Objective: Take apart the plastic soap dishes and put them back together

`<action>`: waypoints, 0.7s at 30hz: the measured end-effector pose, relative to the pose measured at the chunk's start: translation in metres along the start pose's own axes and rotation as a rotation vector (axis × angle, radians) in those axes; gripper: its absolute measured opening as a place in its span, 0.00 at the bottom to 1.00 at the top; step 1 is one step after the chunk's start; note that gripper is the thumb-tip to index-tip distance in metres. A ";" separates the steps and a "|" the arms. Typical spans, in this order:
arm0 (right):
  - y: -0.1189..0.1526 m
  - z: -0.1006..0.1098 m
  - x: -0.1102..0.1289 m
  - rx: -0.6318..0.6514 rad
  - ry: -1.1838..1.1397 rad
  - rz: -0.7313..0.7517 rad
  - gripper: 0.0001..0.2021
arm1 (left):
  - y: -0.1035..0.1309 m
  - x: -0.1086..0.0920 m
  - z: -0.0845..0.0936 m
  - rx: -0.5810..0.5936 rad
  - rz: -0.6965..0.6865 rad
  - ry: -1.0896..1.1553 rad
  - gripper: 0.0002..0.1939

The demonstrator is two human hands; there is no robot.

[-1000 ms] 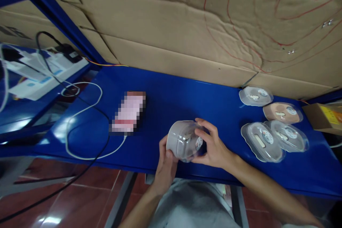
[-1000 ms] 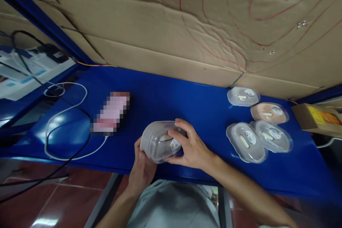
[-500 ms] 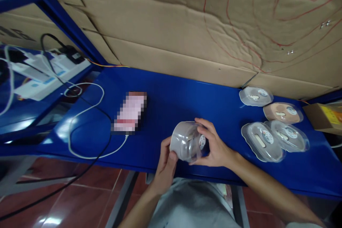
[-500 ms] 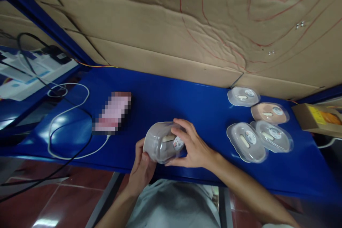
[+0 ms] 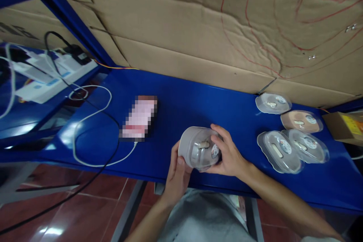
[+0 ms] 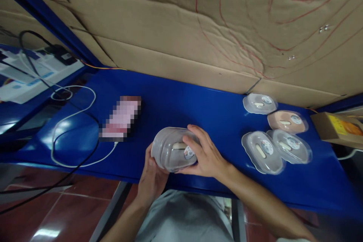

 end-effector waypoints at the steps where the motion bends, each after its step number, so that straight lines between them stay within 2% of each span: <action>1: 0.001 0.002 0.003 -0.017 0.023 0.029 0.58 | 0.001 0.000 0.001 0.006 -0.001 -0.006 0.28; 3: 0.001 0.003 0.006 -0.028 0.064 0.056 0.54 | 0.002 -0.001 0.001 0.011 -0.010 -0.026 0.27; 5: 0.000 0.002 0.004 -0.009 0.063 0.022 0.53 | 0.002 -0.001 0.000 0.022 -0.020 -0.034 0.26; 8: -0.001 0.001 -0.001 0.018 0.019 -0.051 0.54 | 0.001 -0.001 -0.004 0.050 -0.009 -0.018 0.26; 13: -0.002 0.000 -0.004 0.042 -0.012 -0.082 0.56 | -0.002 -0.003 -0.007 0.047 0.021 0.011 0.25; 21: -0.003 0.002 -0.005 0.053 0.059 0.019 0.56 | -0.003 -0.006 -0.008 0.022 0.008 0.025 0.25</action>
Point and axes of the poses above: each hand's wrist, its own y-axis away from the middle knuckle, its own z-axis out of the back of the hand, x = y × z, the point moved 8 cm from there along -y, towards the middle knuckle, and after that the axes turned 6 degrees about -z, right-handed, at the moved point
